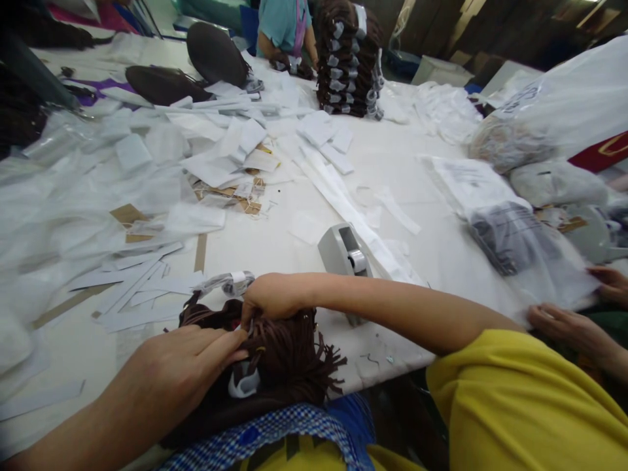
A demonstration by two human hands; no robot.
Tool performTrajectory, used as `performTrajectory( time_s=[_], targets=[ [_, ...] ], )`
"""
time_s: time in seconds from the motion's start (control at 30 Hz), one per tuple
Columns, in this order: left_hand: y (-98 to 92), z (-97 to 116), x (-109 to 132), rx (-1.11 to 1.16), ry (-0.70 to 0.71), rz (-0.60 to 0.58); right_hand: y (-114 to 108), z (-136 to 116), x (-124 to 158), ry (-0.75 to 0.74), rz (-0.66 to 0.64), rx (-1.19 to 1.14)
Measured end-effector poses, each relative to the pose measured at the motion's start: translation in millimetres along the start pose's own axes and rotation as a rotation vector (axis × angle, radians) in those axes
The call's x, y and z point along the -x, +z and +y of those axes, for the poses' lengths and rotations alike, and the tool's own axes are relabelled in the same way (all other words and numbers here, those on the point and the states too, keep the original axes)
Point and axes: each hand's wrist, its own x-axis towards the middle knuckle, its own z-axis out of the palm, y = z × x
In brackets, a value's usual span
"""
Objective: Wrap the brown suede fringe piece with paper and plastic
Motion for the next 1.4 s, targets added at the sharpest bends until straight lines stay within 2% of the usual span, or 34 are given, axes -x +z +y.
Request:
performTrajectory(
  time_s=[0.07, 0.13, 0.3, 0.4, 0.53, 0.63, 0.77, 0.87, 0.93, 1.0, 1.03, 1.1, 1.17, 1.27, 1.33, 1.4],
  targets=[
    [0.0, 0, -1, 0.016, 0.008, -0.002, -1, 2, -5, -0.118, -0.087, -0.120],
    [0.1, -3, -1, 0.030, 0.010, 0.001, -2, 6, -9, -0.149, -0.140, -0.210],
    [9.1, -24, 5, -0.006, -0.081, -0.012, -14, 12, 4, 0.140, 0.014, -0.436],
    [17.3, -38, 6, -0.031, -0.221, -0.137, -16, 10, 18, 0.176, 0.079, -0.515],
    [23.4, -49, 0, -0.020, -0.385, -0.332, -4, 5, 19, 0.070, 0.174, -0.354],
    [35.4, -57, -6, -0.009, -0.448, -0.375, 8, 15, 8, 0.118, 0.222, -0.233],
    [65.2, -71, -13, 0.025, -0.487, -0.350, 21, 33, 2, 0.205, 0.369, -0.128],
    [72.3, -73, -13, 0.058, -0.456, -0.200, 30, 17, 19, 0.291, 0.632, 0.022],
    [59.3, -66, -7, 0.084, -0.435, -0.028, 40, -7, 40, 0.203, 0.807, 0.067],
    [34.5, -49, 7, 0.162, -0.435, 0.105, 58, -35, 63, 0.033, 0.860, 0.005],
    [20.5, -38, 17, 0.225, -0.434, 0.123, 69, -47, 73, -0.039, 0.852, -0.040],
    [-3.1, -13, 40, 0.352, -0.410, 0.056, 96, -63, 89, -0.104, 0.847, -0.091],
    [-13.1, 14, 64, 0.356, -0.378, -0.002, 125, -69, 96, -0.043, 0.906, -0.092],
    [-0.2, 45, 92, 0.154, -0.406, 0.081, 165, -66, 93, 0.158, 1.055, -0.042],
    [17.2, 59, 104, -0.004, -0.503, 0.190, 185, -64, 87, 0.286, 1.161, 0.008],
    [32.9, 70, 115, -0.106, -0.658, 0.291, 199, -64, 82, 0.421, 1.244, 0.050]
  ],
)
